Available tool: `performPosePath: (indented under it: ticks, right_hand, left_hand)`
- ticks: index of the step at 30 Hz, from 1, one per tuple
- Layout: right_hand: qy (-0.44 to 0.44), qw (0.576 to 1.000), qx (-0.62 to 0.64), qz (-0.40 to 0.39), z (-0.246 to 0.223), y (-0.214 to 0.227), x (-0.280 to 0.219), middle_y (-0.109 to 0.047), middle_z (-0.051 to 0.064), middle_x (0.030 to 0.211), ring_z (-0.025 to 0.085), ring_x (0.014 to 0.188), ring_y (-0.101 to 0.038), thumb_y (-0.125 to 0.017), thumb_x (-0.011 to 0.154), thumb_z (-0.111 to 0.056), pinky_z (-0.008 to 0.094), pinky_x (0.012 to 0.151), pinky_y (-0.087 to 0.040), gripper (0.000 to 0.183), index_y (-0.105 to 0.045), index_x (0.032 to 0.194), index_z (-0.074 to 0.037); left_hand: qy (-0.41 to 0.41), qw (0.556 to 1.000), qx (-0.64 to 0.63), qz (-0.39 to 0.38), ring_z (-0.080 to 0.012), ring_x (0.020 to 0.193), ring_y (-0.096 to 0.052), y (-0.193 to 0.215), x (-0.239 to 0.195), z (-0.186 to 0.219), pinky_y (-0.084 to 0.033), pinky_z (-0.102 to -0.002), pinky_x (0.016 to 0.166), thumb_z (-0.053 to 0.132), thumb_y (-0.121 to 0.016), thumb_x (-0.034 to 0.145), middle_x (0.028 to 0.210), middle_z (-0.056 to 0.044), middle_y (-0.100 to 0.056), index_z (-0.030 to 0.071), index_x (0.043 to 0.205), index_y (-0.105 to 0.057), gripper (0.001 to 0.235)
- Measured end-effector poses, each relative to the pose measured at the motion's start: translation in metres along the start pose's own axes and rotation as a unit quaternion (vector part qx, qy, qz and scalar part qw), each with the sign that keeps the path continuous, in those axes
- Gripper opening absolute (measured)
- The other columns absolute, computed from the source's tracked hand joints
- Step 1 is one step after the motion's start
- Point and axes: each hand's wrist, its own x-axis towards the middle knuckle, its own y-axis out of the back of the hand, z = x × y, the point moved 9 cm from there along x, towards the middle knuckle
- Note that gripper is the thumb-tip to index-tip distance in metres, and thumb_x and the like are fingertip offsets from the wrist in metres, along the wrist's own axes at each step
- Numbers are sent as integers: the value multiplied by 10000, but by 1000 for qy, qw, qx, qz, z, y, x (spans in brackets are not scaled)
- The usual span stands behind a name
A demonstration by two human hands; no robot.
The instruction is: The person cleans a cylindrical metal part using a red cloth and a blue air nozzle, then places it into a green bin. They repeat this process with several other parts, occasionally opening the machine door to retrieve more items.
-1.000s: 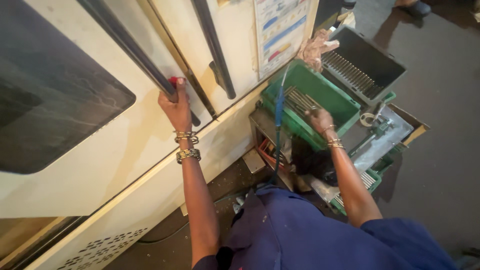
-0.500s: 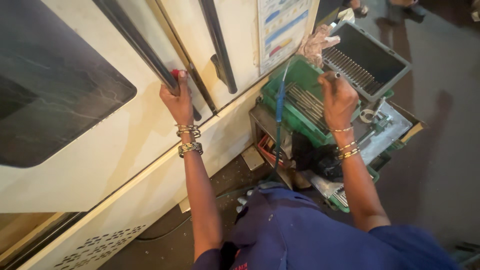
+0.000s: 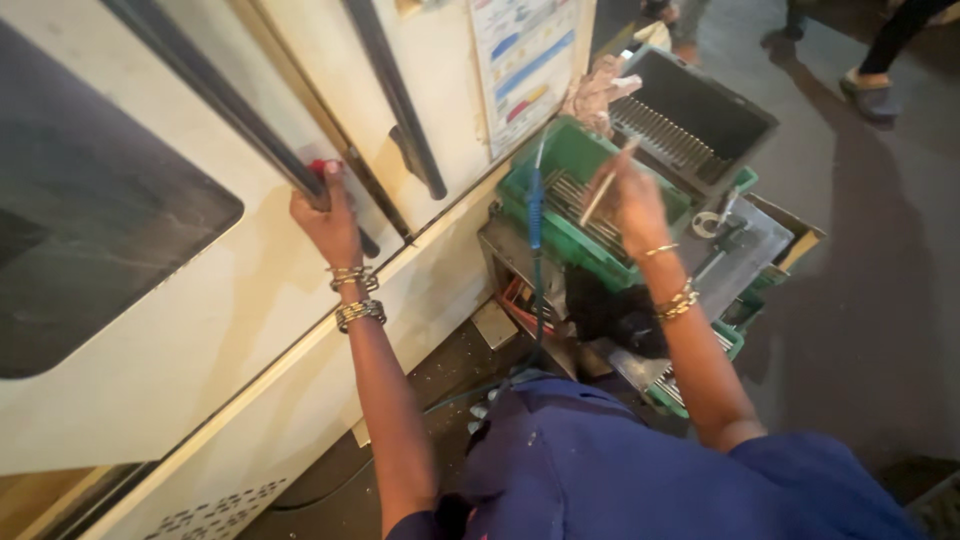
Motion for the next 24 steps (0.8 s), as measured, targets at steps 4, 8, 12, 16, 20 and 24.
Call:
performPosePath:
  ticks: [4,8,12,16,20,24]
  right_hand:
    - [-3,888,-441,-131,62,4,2,-648,152,770,238,591,-613,-598,1016,-290,373,566,-492,277,-779,1073,-90]
    - [258,765,-580,-111,63,3,-7,-743,187,913,345,793,-713,-699,909,-178,426,637,-556,257,-719,1116,-27]
    - [179,784,-593,-20,60,31,10,-763,138,909,308,796,-743,-715,884,-185,415,698,-576,169,-755,1025,-101]
    - [157,819,-549,50,50,48,16,-782,79,914,271,772,-772,-724,833,-217,384,705,-595,139,-777,954,-174]
    - [168,792,-583,67,62,59,20,-756,143,882,337,784,-731,-720,860,-240,426,697,-573,192,-778,1020,-151]
    - [118,786,-604,69,99,72,20,-752,161,921,376,836,-714,-676,955,-355,469,726,-557,225,-776,1029,-167]
  left_hand:
    - [-24,1000,19,-3,-33,531,-496,-3,-2,9,-368,-211,458,244,-724,1020,704,32,-601,24,1016,-670,227]
    - [-38,999,4,-17,-34,545,-473,-7,-4,14,-345,-217,476,232,-714,1044,726,23,-604,16,999,-673,224]
    - [-39,999,3,-9,-33,553,-484,-7,-3,14,-356,-217,477,224,-721,1035,747,18,-625,19,985,-657,220]
    - [-31,1000,2,-5,-32,536,-473,-5,-3,11,-350,-217,462,227,-723,1028,723,30,-590,26,976,-652,219]
    - [-22,1000,14,-5,-34,524,-477,-4,-2,10,-350,-217,455,227,-719,1025,673,34,-558,28,970,-662,214]
    - [-27,999,23,-4,-36,524,-479,-4,-2,12,-359,-217,458,213,-718,1028,660,36,-541,22,966,-670,207]
